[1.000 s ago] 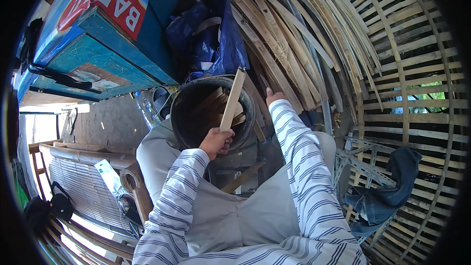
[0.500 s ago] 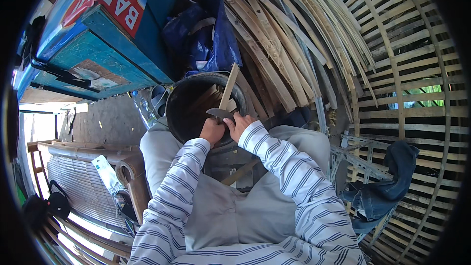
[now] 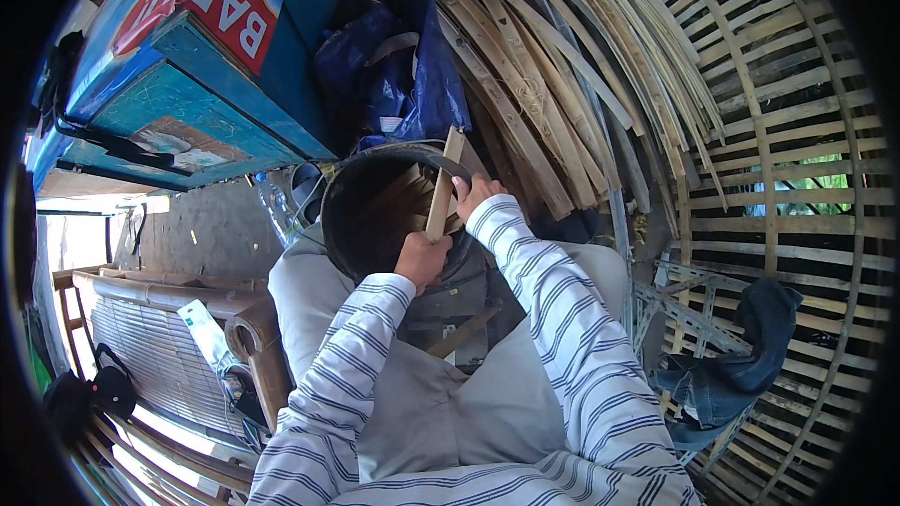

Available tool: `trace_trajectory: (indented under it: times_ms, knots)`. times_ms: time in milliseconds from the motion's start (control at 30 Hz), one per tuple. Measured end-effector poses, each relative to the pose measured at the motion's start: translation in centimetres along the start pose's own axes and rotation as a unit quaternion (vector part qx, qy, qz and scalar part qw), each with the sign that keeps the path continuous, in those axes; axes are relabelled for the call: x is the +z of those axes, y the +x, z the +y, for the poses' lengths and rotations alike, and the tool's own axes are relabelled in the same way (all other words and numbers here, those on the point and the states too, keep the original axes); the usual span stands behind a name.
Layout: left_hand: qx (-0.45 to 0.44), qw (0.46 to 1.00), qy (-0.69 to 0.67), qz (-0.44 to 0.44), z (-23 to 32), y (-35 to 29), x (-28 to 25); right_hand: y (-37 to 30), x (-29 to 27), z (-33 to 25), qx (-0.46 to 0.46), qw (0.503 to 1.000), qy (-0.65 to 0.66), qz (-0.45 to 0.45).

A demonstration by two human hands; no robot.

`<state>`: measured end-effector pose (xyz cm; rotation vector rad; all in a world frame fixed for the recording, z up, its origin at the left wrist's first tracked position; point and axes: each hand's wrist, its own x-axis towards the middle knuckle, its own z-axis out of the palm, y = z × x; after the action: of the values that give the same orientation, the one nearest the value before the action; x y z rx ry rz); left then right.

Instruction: The person is using a knife to shave and thin out strips of wood or bamboo for furniture manufacturing.

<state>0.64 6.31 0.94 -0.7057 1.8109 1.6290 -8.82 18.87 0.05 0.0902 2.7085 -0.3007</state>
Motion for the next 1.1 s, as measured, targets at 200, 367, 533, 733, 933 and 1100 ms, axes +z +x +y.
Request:
trace_trajectory:
  times_ms: [200,367,533,733,933,1100]
  knots:
    - [-0.015,1.0,0.017,0.003,0.8,-0.6,1.0,6.1,-0.9,1.1,0.122,0.992,-0.003,-0.006]
    - [-0.049,0.994,0.007,-0.096,-0.2,-0.1,-0.4,9.8,-2.8,6.0,0.204,0.978,-0.022,-0.036]
    - [-0.115,0.951,-0.19,-0.215,2.2,0.2,-0.9,9.4,-3.1,12.9,0.2,0.97,0.122,-0.069]
    - [-0.059,0.952,-0.271,-0.129,1.2,0.6,-0.1,-6.1,-3.0,5.0,-0.02,0.992,0.086,-0.087]
    - [-0.045,0.952,-0.264,-0.149,0.7,0.4,1.2,-8.4,-1.8,3.7,-0.055,0.996,0.021,-0.06]
    - [-0.06,0.968,-0.197,-0.146,0.9,0.0,0.9,-6.7,-1.2,4.2,-0.041,0.998,-0.003,-0.049]
